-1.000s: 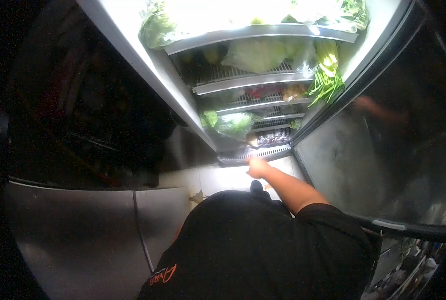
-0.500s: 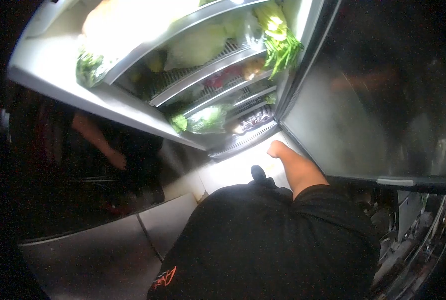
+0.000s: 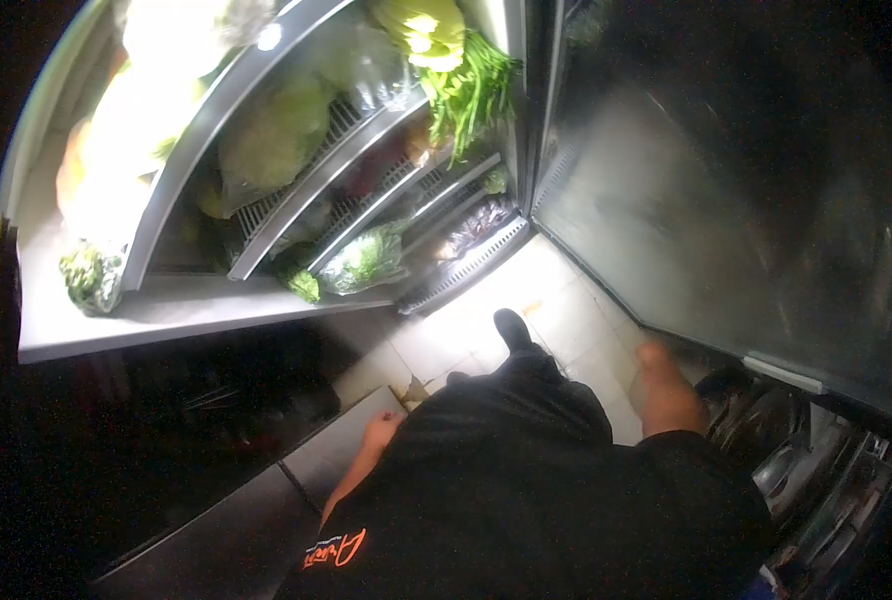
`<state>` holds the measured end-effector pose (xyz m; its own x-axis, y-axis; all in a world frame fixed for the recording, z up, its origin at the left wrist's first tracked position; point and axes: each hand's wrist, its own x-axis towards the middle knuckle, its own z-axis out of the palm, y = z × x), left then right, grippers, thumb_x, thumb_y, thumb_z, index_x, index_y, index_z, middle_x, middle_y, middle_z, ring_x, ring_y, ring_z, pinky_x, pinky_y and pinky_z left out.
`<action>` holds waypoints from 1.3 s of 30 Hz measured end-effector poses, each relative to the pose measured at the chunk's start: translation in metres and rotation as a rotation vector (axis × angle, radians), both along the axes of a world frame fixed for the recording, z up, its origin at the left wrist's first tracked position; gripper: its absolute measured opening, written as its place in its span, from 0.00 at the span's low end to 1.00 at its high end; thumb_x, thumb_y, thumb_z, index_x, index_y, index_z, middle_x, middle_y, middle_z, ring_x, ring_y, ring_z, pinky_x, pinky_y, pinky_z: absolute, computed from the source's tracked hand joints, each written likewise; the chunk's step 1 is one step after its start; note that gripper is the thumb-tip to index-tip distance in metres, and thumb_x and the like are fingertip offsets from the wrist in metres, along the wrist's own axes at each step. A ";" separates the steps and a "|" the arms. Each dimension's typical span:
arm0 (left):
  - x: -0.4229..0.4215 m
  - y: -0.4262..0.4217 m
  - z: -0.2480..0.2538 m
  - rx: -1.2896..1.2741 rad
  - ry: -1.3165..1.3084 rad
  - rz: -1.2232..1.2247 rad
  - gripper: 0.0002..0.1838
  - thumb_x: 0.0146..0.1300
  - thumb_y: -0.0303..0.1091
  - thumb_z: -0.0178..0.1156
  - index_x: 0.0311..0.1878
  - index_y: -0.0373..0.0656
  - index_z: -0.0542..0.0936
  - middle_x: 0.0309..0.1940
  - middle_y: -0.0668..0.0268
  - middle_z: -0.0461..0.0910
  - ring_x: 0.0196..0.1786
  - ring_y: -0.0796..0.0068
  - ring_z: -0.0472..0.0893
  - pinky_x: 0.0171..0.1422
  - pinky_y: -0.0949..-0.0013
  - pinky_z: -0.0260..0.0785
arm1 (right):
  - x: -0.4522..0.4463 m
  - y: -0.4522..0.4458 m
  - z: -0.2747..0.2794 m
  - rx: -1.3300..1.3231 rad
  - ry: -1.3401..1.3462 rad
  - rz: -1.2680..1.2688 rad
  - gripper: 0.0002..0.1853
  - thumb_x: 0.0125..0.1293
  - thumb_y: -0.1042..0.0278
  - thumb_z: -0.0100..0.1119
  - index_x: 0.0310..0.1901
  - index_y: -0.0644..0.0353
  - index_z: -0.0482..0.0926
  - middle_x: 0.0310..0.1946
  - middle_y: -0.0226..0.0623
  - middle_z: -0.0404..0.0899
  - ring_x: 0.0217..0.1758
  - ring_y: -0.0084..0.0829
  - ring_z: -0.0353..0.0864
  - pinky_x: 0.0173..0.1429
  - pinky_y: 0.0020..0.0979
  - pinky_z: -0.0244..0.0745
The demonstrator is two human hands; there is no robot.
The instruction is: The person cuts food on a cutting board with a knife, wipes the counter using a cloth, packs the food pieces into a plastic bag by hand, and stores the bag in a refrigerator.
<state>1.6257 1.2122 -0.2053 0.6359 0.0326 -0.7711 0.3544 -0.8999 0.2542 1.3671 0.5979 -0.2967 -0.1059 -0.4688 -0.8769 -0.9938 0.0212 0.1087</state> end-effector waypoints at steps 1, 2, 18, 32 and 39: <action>0.006 -0.010 0.000 -0.024 -0.001 -0.014 0.29 0.60 0.49 0.67 0.54 0.32 0.81 0.47 0.49 0.85 0.51 0.57 0.84 0.56 0.62 0.74 | -0.007 -0.010 0.018 -0.043 -0.018 -0.280 0.20 0.64 0.56 0.60 0.50 0.64 0.81 0.51 0.54 0.80 0.52 0.47 0.83 0.55 0.47 0.78; 0.010 -0.018 0.000 -0.048 0.001 -0.025 0.30 0.60 0.50 0.67 0.54 0.32 0.81 0.47 0.48 0.85 0.51 0.58 0.84 0.56 0.61 0.74 | -0.015 -0.014 0.036 -0.109 -0.067 -0.525 0.20 0.64 0.55 0.63 0.49 0.64 0.81 0.47 0.55 0.81 0.48 0.47 0.84 0.52 0.49 0.80; 0.018 -0.017 -0.001 -0.150 -0.183 -0.519 0.31 0.61 0.52 0.66 0.57 0.34 0.80 0.52 0.46 0.83 0.56 0.50 0.83 0.63 0.57 0.73 | -0.099 0.002 0.177 -0.674 -0.920 -0.646 0.27 0.56 0.65 0.73 0.54 0.74 0.79 0.49 0.47 0.83 0.51 0.41 0.81 0.57 0.39 0.74; -0.142 -0.163 0.061 -0.734 -0.154 -0.794 0.49 0.55 0.36 0.75 0.76 0.37 0.57 0.70 0.43 0.65 0.63 0.49 0.76 0.62 0.54 0.73 | -0.137 0.243 0.207 -0.419 -0.889 0.078 0.39 0.59 0.53 0.65 0.70 0.60 0.68 0.64 0.56 0.74 0.64 0.50 0.77 0.69 0.42 0.70; -0.164 -0.157 0.026 -0.990 -0.480 -0.700 0.51 0.55 0.33 0.75 0.75 0.32 0.54 0.70 0.43 0.63 0.67 0.50 0.70 0.72 0.52 0.64 | -0.352 0.312 0.032 -0.228 -0.418 0.519 0.20 0.60 0.55 0.59 0.41 0.65 0.86 0.44 0.55 0.84 0.50 0.51 0.84 0.58 0.48 0.77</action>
<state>1.4618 1.0555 -0.1791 0.5033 -0.8636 0.0306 -0.4210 -0.2141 0.8814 1.0151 0.9098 -0.2643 0.5059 -0.5445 -0.6689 -0.8391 -0.4906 -0.2353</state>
